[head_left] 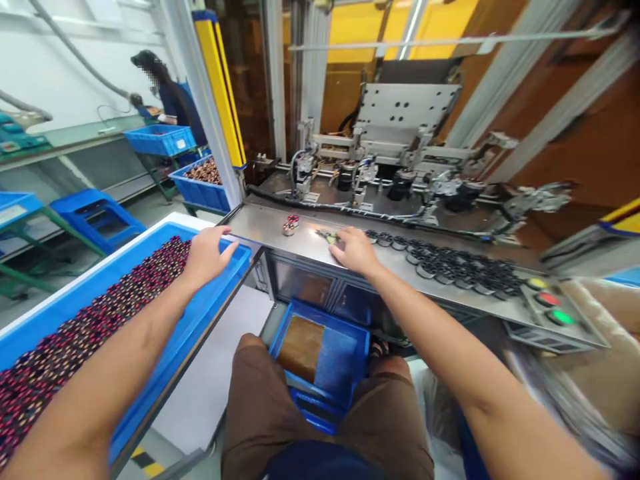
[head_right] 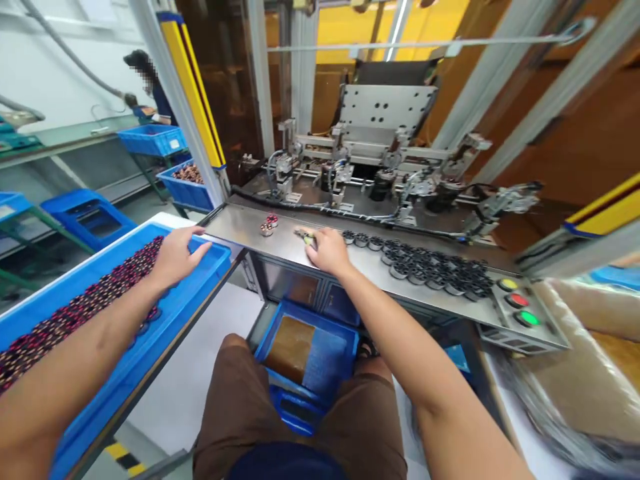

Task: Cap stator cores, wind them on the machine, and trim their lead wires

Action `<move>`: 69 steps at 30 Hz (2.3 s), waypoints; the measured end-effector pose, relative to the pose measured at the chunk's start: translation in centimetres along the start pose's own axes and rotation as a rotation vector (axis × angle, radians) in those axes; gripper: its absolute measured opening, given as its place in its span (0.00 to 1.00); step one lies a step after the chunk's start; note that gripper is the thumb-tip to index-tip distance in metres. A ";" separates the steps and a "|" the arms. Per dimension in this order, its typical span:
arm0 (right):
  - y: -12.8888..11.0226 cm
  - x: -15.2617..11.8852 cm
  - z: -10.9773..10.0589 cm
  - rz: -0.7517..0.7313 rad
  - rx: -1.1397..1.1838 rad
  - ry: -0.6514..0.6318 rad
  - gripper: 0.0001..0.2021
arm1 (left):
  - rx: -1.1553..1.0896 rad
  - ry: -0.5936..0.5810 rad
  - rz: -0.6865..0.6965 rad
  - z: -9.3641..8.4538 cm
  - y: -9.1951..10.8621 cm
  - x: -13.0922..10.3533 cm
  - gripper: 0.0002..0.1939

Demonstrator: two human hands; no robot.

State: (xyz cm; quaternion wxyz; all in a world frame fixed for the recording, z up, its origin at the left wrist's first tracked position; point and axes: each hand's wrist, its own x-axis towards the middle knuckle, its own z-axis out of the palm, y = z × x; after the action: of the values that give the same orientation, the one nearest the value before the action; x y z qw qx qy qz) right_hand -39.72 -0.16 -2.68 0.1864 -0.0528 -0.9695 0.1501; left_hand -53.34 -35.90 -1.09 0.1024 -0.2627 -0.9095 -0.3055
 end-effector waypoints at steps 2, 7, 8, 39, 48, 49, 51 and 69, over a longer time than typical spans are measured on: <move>-0.5 -0.3 -0.7 0.004 0.030 -0.011 0.14 | -0.096 -0.083 0.004 2.3 3.0 4.6 0.18; -2.7 -1.5 -6.9 -0.123 0.128 0.025 0.16 | -0.318 -0.250 -0.013 6.7 8.7 8.9 0.16; -3.3 -1.7 -8.8 -0.173 0.144 0.051 0.16 | -0.347 -0.247 -0.007 7.1 9.5 8.9 0.16; -11.2 -17.0 -9.2 0.094 1.624 -0.214 0.18 | -0.948 0.170 0.519 1.7 19.2 -15.7 0.43; -8.7 -19.5 -5.8 0.131 1.750 -0.535 0.18 | -1.089 0.072 0.464 2.1 20.6 -16.3 0.40; -9.5 -19.7 -5.3 0.176 1.806 -0.511 0.20 | -1.081 0.080 0.474 2.4 20.6 -16.3 0.41; -11.2 -19.9 -4.8 0.258 1.891 -0.485 0.21 | -1.070 0.088 0.487 2.7 20.7 -16.2 0.43; -9.0 -19.8 -8.3 0.289 1.652 -0.240 0.16 | -1.244 -0.399 0.281 2.1 20.2 -16.8 0.32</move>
State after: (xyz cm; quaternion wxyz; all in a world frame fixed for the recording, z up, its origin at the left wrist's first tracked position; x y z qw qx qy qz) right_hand -18.70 -9.55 0.62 0.0398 -0.0067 -0.5456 0.8371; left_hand -28.35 -27.88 1.57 -0.1994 -0.4402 -0.5226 -0.7024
